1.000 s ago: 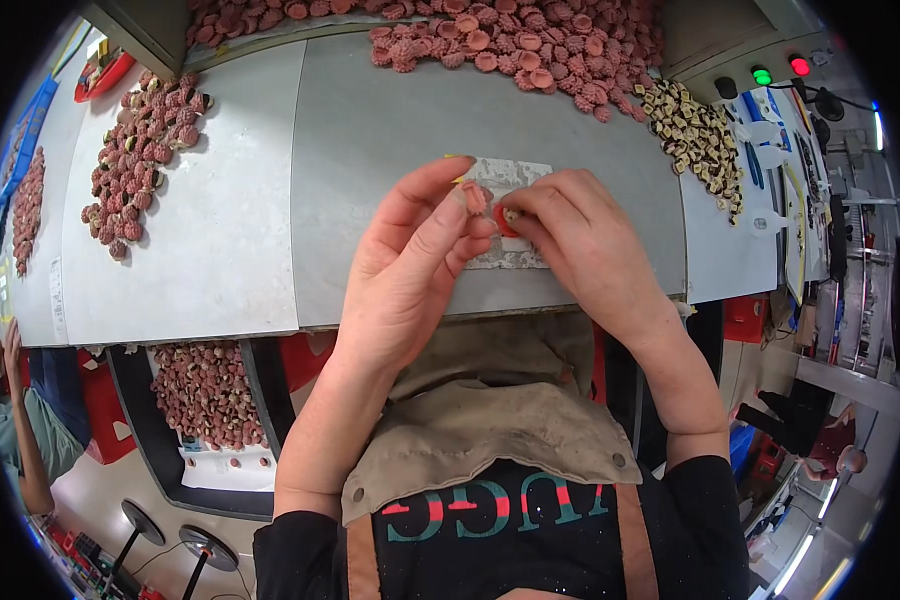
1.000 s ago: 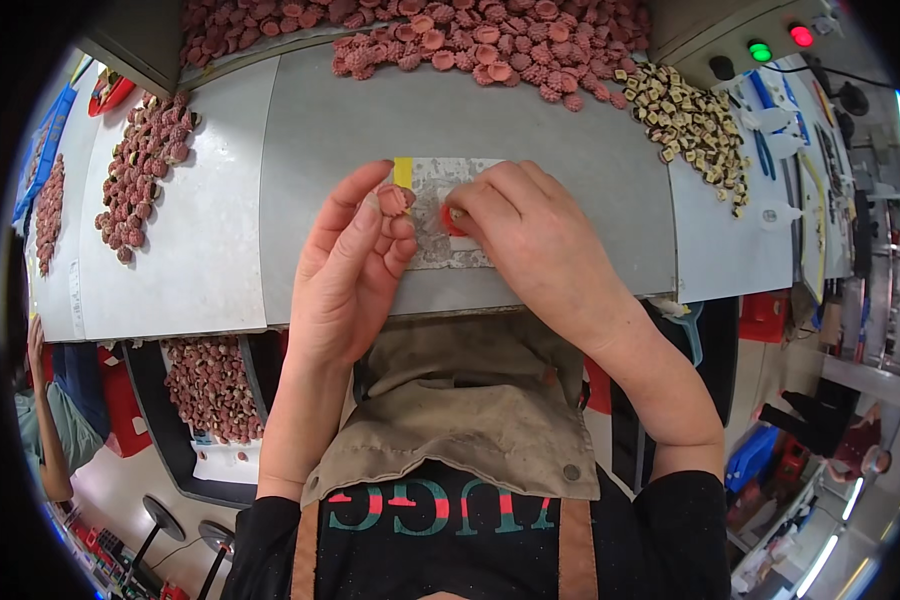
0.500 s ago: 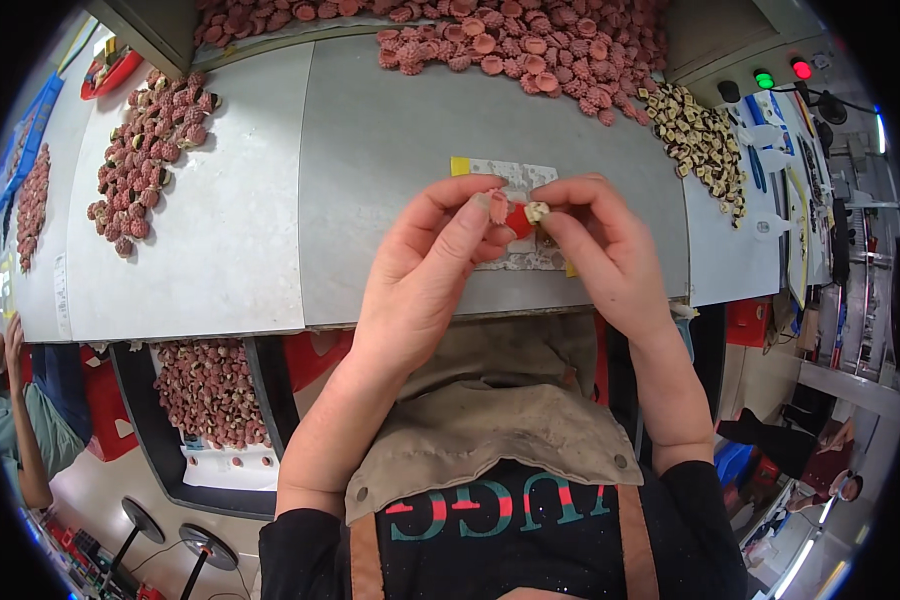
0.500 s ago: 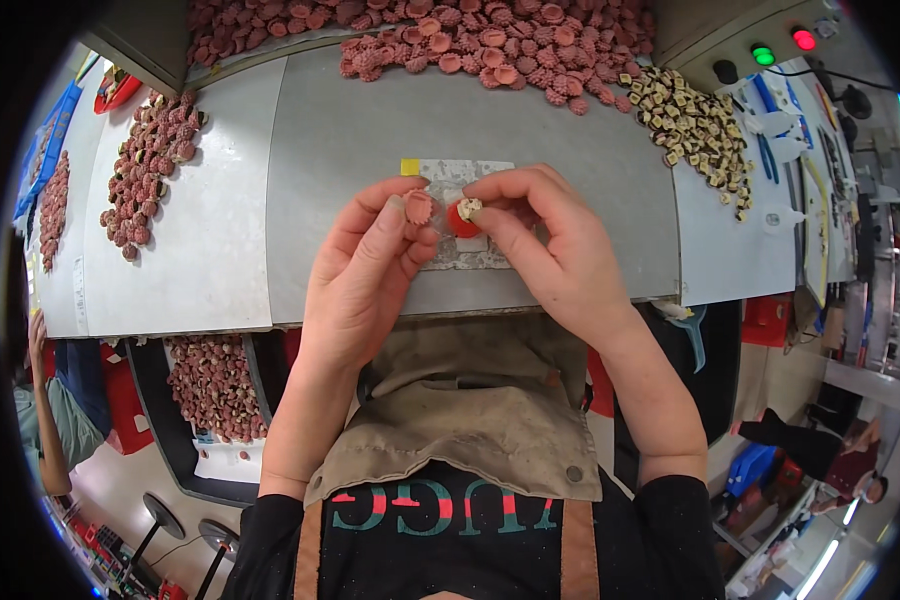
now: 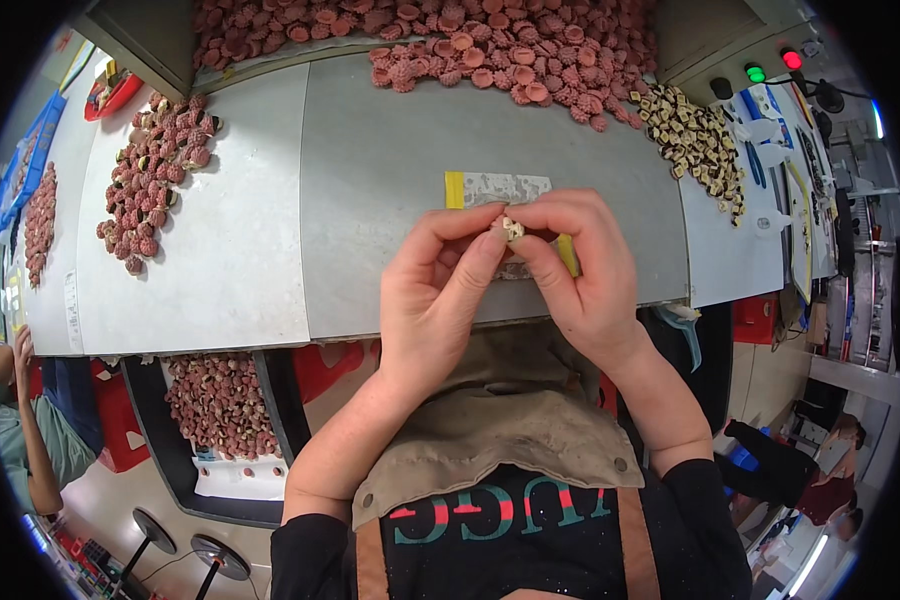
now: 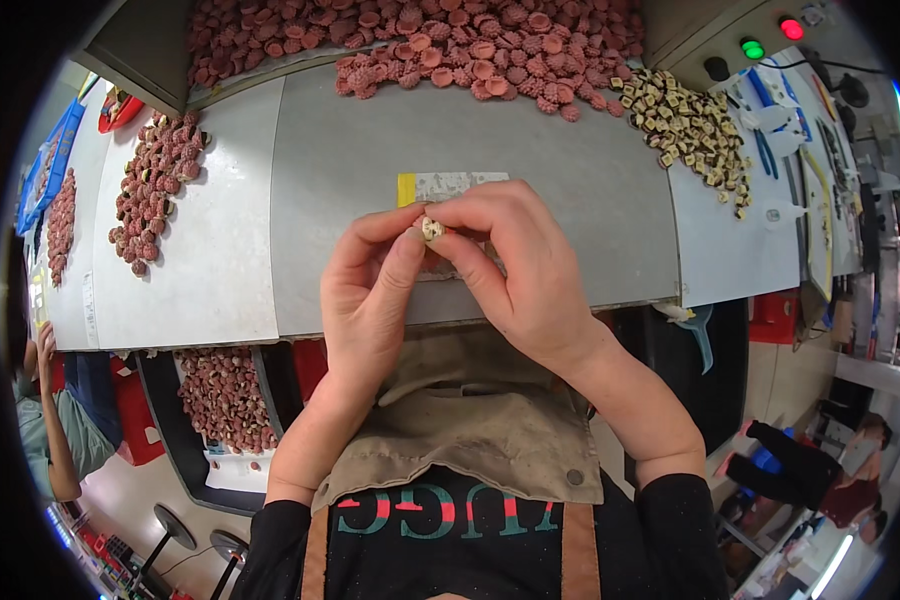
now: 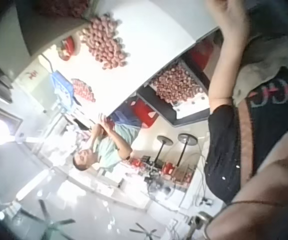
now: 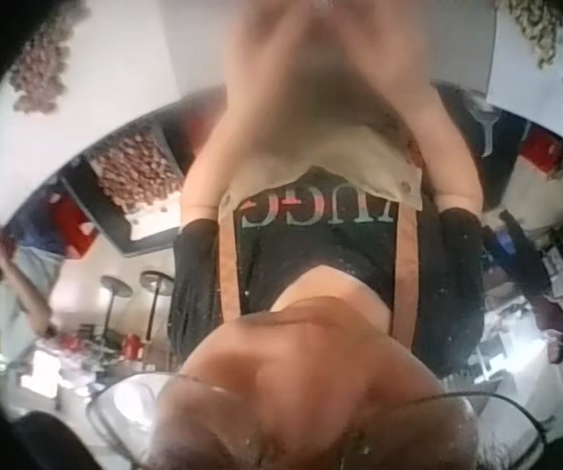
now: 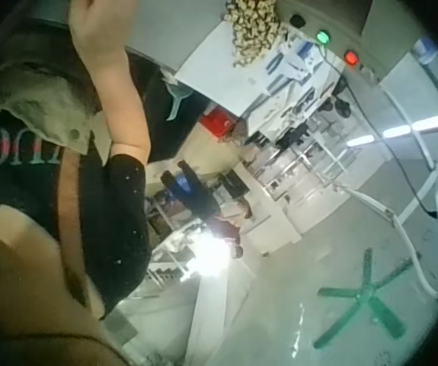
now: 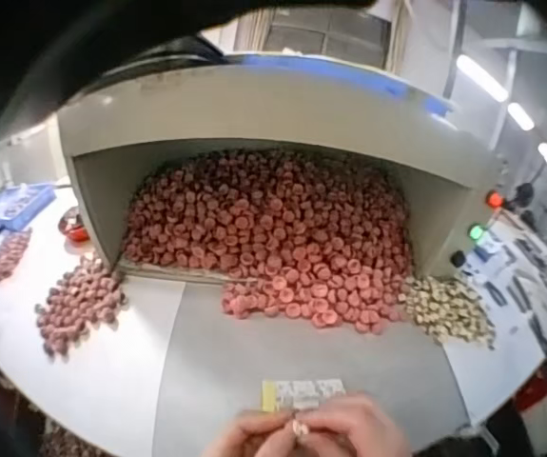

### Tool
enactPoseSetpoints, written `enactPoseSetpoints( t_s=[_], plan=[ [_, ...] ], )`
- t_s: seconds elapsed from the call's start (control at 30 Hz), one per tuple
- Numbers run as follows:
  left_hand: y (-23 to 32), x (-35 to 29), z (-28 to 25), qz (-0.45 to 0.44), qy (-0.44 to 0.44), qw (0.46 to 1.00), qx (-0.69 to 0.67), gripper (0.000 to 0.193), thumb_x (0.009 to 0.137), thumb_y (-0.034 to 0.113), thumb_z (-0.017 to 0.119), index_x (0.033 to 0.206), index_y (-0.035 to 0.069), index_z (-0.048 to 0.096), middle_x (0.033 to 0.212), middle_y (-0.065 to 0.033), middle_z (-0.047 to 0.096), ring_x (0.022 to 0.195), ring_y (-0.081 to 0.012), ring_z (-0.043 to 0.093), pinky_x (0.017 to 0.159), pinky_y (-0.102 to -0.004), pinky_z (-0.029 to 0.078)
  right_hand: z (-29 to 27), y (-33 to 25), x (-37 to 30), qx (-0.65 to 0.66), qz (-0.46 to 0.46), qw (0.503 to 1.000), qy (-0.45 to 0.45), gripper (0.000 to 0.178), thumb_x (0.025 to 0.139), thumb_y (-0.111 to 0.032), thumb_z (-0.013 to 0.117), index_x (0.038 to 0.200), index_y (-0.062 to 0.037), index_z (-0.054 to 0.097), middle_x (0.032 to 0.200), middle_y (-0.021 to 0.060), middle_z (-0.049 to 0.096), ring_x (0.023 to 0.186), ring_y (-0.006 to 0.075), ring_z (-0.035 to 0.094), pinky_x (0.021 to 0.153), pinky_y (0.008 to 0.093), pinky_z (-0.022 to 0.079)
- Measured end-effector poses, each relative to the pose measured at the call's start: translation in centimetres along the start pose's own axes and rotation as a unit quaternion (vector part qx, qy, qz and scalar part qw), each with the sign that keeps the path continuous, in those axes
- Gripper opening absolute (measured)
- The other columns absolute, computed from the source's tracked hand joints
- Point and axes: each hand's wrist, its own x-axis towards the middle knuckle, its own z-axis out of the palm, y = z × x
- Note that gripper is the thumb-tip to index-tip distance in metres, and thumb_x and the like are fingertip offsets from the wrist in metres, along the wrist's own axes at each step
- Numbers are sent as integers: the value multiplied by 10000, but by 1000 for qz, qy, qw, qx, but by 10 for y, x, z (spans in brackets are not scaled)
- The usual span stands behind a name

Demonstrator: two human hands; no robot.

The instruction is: The person assembles small figurine heads by dipping pieces into glue and attaching the head and hair components together by hand.

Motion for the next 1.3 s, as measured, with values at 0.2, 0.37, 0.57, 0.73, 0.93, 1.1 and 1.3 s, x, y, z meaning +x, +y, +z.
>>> enactPoseSetpoints(
  t_s=[0.2, 0.37, 0.57, 0.73, 0.93, 1.1, 1.3],
  plan=[
    [8, 12, -1, -89, -19, 995, -50, 306, 889, 42, 557, 1178, -14, 472, 994, -67, 585, 908, -109, 566, 814, -246, 467, -6, -2, 10, -12, -40, 999, -20, 288, 760, -95, 706, 1018, -49, 586, 961, 91, 557, 870, 248, 555, 755, 317, 467],
    [11, -6, 8, -2, 45, 996, 82, 515, 816, 18, 617, 1273, 23, 378, 1014, -86, 534, 883, -118, 560, 785, -256, 489, -9, 2, 11, -94, -66, 989, -92, 300, 725, -135, 699, 1000, -64, 601, 971, 101, 557, 923, 279, 536, 795, 359, 449],
    [-23, -4, 15, 24, -24, 999, 0, 413, 833, 51, 620, 1204, 21, 442, 995, -65, 566, 898, -116, 573, 769, -249, 497, -17, 10, -3, -123, -44, 988, -77, 205, 748, -86, 642, 921, -34, 546, 880, 125, 531, 820, 313, 527, 720, 382, 439],
    [-14, -8, 14, 67, -9, 996, 64, 341, 835, 76, 614, 1136, 15, 466, 904, -59, 578, 846, -114, 568, 735, -252, 490, -14, 21, -2, -92, -85, 988, -95, 194, 780, -90, 621, 926, -15, 517, 874, 136, 515, 797, 303, 517, 688, 375, 431],
    [-13, -3, 15, 51, 2, 995, 90, 337, 837, 87, 611, 1134, 14, 469, 891, -51, 576, 837, -105, 566, 727, -252, 489, -10, 28, -7, -59, -56, 994, -76, 192, 819, -89, 604, 963, -1, 511, 895, 103, 492, 815, 227, 486, 697, 319, 400],
    [-21, 4, 15, 61, 27, 997, 48, 317, 854, 105, 600, 1136, 6, 494, 916, -44, 570, 824, -95, 561, 725, -248, 485, -32, 55, -24, -29, 22, 999, -12, 197, 872, -108, 576, 1020, 8, 515, 951, 77, 504, 848, 181, 475, 765, 290, 398],
    [-19, -7, 27, 65, -1, 992, 105, 229, 880, 127, 584, 1058, -16, 562, 990, -49, 547, 863, -96, 553, 754, -242, 477, -68, 82, -55, -48, 117, 987, 97, 257, 911, -154, 557, 1059, 54, 519, 989, 142, 554, 814, 228, 536, 754, 312, 447]
  ],
)
